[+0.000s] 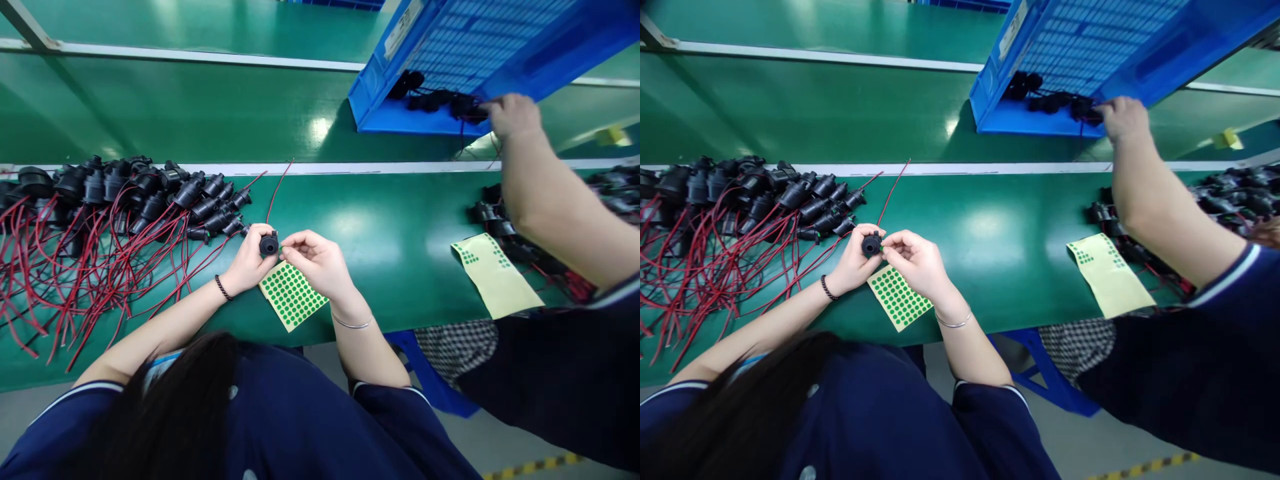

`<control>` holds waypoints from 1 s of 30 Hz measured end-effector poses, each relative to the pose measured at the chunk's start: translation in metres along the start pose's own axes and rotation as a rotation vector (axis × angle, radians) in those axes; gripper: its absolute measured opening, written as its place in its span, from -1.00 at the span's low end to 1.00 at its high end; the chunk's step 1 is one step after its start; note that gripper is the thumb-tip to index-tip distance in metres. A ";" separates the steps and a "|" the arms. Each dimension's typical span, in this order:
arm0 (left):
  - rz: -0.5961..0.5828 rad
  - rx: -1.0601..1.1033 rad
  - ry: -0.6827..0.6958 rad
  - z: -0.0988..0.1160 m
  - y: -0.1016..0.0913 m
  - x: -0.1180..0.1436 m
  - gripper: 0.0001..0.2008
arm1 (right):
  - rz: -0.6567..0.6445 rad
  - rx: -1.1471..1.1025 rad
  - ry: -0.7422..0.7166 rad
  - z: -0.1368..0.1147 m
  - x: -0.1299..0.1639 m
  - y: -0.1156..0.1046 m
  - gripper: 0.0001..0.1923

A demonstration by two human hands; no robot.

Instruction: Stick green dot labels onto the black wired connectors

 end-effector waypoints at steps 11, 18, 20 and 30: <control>-0.011 -0.019 0.048 0.001 0.002 0.000 -0.72 | 0.030 0.074 -0.036 -0.003 0.000 -0.001 -0.81; -0.012 -0.056 0.099 0.004 0.001 0.000 -0.72 | 0.037 0.089 -0.048 -0.003 0.000 -0.001 -0.82; -0.013 -0.064 0.107 0.004 0.002 0.000 -0.71 | 0.039 0.098 -0.051 -0.004 0.000 -0.001 -0.83; -0.011 -0.174 0.192 0.009 0.003 0.000 -0.71 | 0.079 0.164 -0.019 -0.009 0.002 -0.003 -0.85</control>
Point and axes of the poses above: each hand's wrist, its own x-axis away from the middle knuckle, its own y-axis out of the palm, z = x × y, the point moved 7 cm from there along -x, towards the middle knuckle, and after that the axes turned 12 degrees about y, right-handed, at the moved point
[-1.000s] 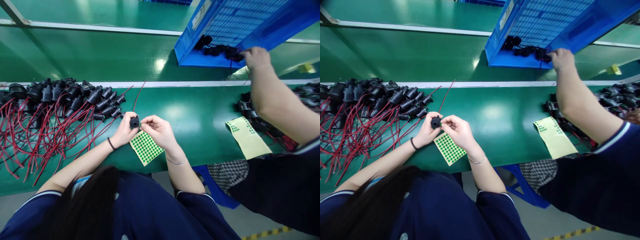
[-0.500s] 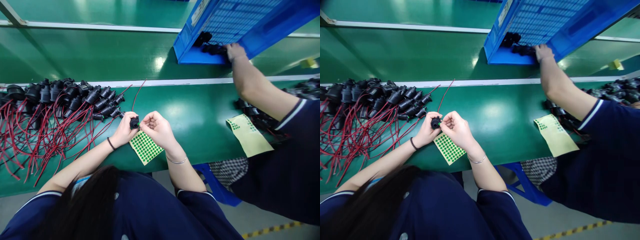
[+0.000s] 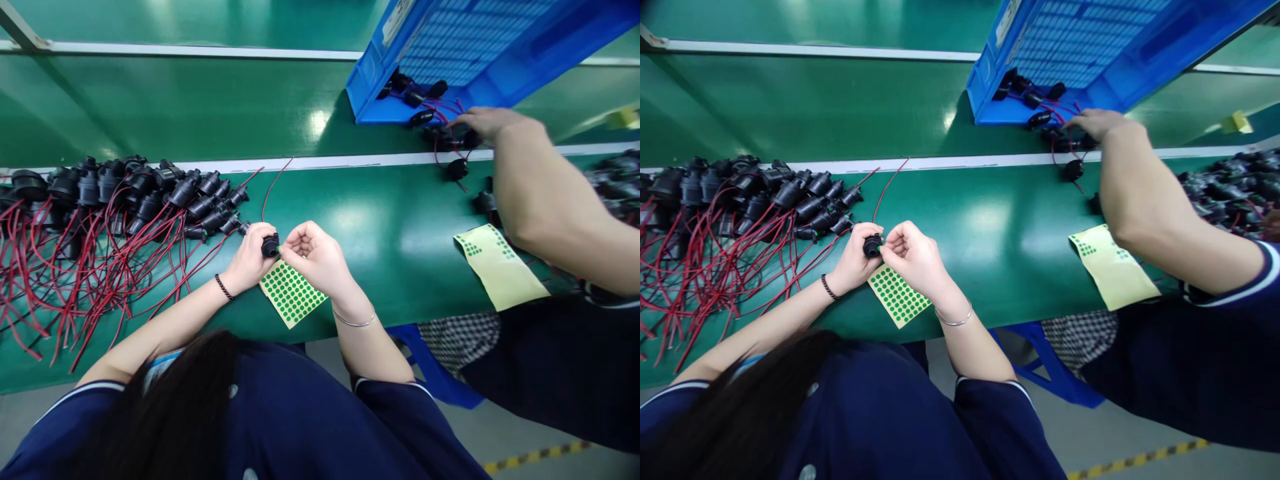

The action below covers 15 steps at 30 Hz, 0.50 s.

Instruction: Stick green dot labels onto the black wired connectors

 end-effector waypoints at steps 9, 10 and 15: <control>0.032 0.063 0.022 0.002 0.001 0.002 -0.67 | -0.016 -0.124 0.085 0.015 -0.004 0.006 -0.82; 0.028 0.074 0.022 0.002 0.001 0.002 -0.68 | -0.018 -0.144 0.090 0.016 -0.004 0.006 -0.81; 0.041 0.118 0.008 0.002 0.001 0.002 -0.72 | -0.038 -0.185 0.086 0.014 -0.004 0.006 -0.82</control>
Point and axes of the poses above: each hand's wrist, its own x-axis away from the middle knuckle, its own y-axis out of the palm, z = x × y, the point moved 7 cm from there along -x, towards the middle knuckle, and after that the axes turned 12 degrees about y, right-handed, at the moved point
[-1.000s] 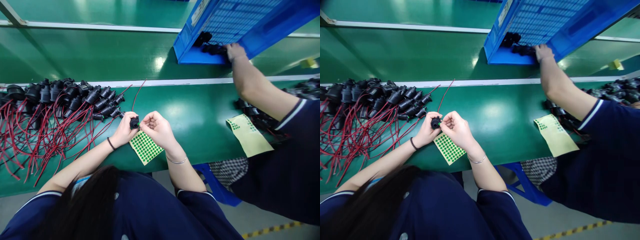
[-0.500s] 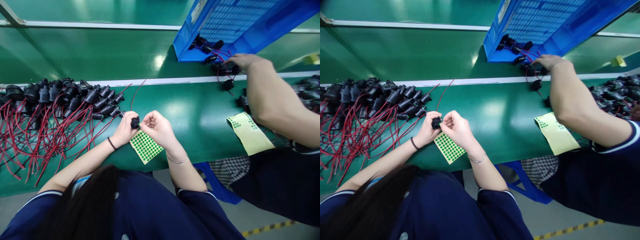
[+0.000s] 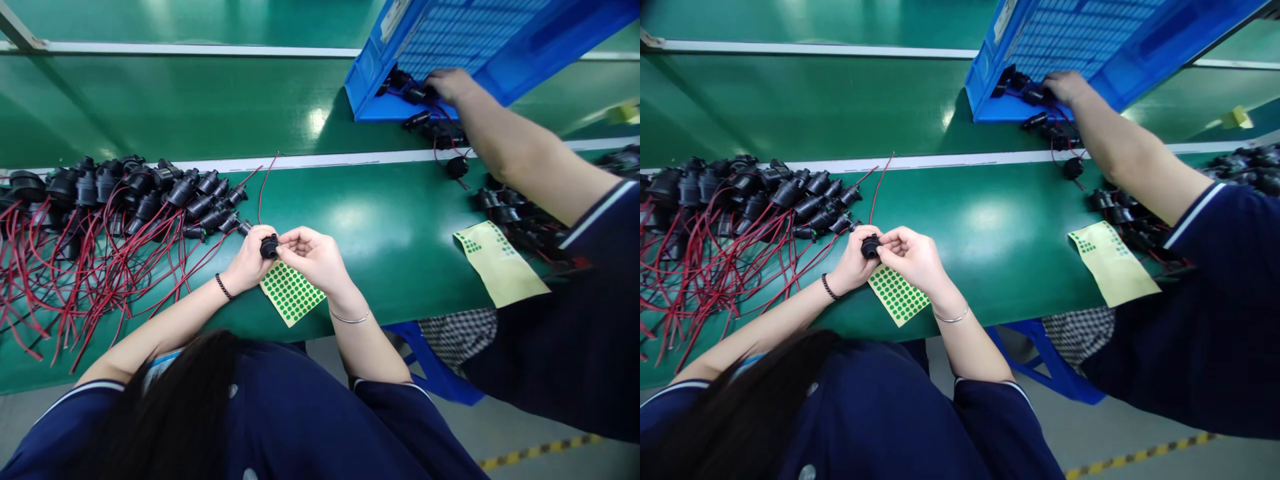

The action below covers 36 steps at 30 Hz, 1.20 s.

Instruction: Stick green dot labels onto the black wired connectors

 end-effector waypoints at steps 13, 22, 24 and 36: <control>-0.128 -0.006 0.080 0.007 0.000 -0.004 -0.60 | -0.048 -0.006 0.021 0.000 -0.001 -0.004 -0.84; -0.041 -0.015 -0.025 -0.004 -0.005 -0.003 -0.69 | 0.272 0.200 -0.395 -0.016 0.024 -0.008 -0.94; -0.023 -0.028 -0.010 -0.004 -0.005 -0.002 -0.67 | 0.323 0.305 -0.518 -0.023 0.032 -0.003 -0.94; -0.032 -0.116 0.066 0.001 -0.004 -0.001 -0.61 | 0.341 0.482 -0.529 -0.031 0.034 0.005 -0.86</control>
Point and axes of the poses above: each hand's wrist, its own x-axis away from the middle knuckle, its own y-axis out of the palm, z = x × y, the point moved 7 cm from there along -x, towards the middle knuckle, and after that the axes turned 12 degrees about y, right-handed, at the moved point
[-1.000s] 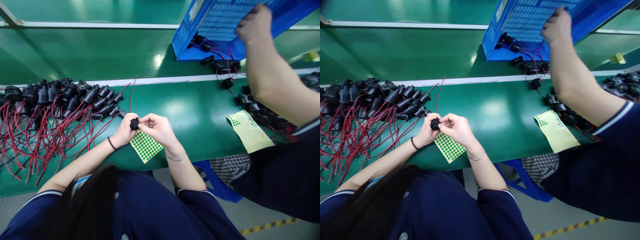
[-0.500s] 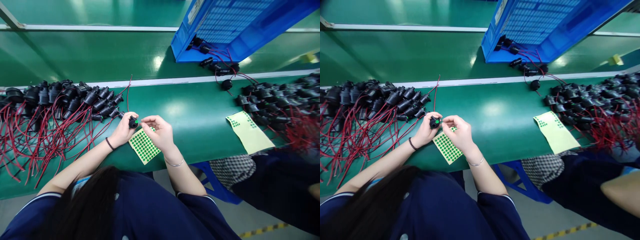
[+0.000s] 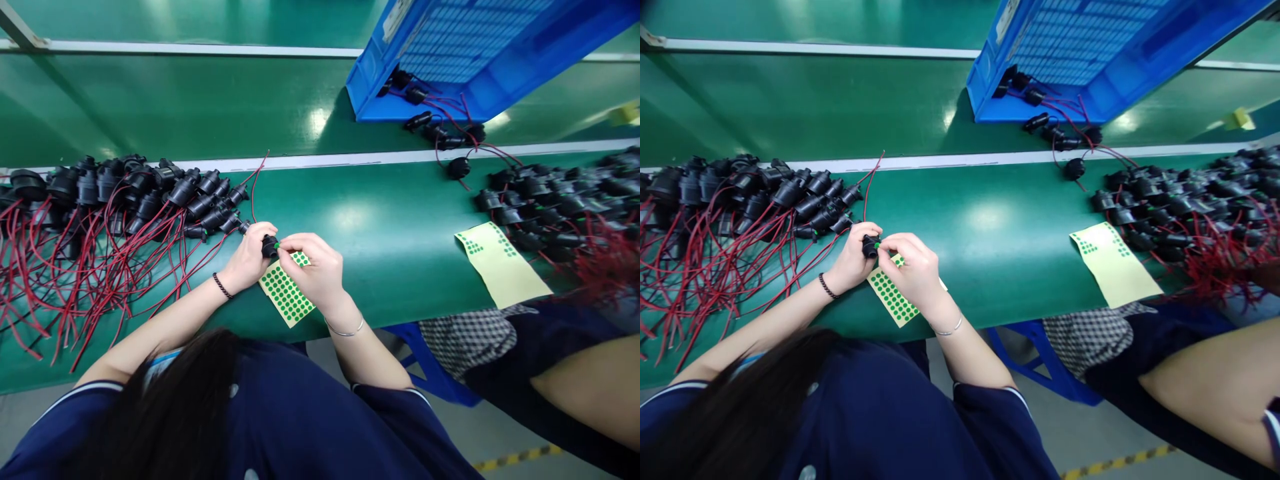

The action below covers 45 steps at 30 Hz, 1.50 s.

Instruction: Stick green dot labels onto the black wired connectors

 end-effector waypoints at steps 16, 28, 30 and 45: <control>-0.013 -0.067 0.055 0.005 -0.002 -0.003 -0.66 | -0.051 0.009 -0.070 -0.003 0.001 -0.002 -0.83; 0.103 -0.059 0.002 0.005 -0.005 -0.003 -0.70 | -0.041 -0.077 -0.031 -0.004 0.004 0.003 -0.82; 0.141 -0.050 -0.019 0.004 -0.005 -0.001 -0.70 | -0.031 -0.091 -0.055 -0.004 0.005 0.004 -0.81; 0.470 -0.152 -0.126 0.057 -0.166 -0.060 -0.74 | 0.187 -0.423 0.225 0.026 -0.009 -0.037 -0.57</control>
Point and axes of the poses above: each hand's wrist, its own x-axis away from the middle knuckle, its own y-axis out of the palm, z = x × y, the point moved 7 cm from there along -x, towards the middle knuckle, and after that the axes turned 12 degrees about y, right-handed, at the moved point
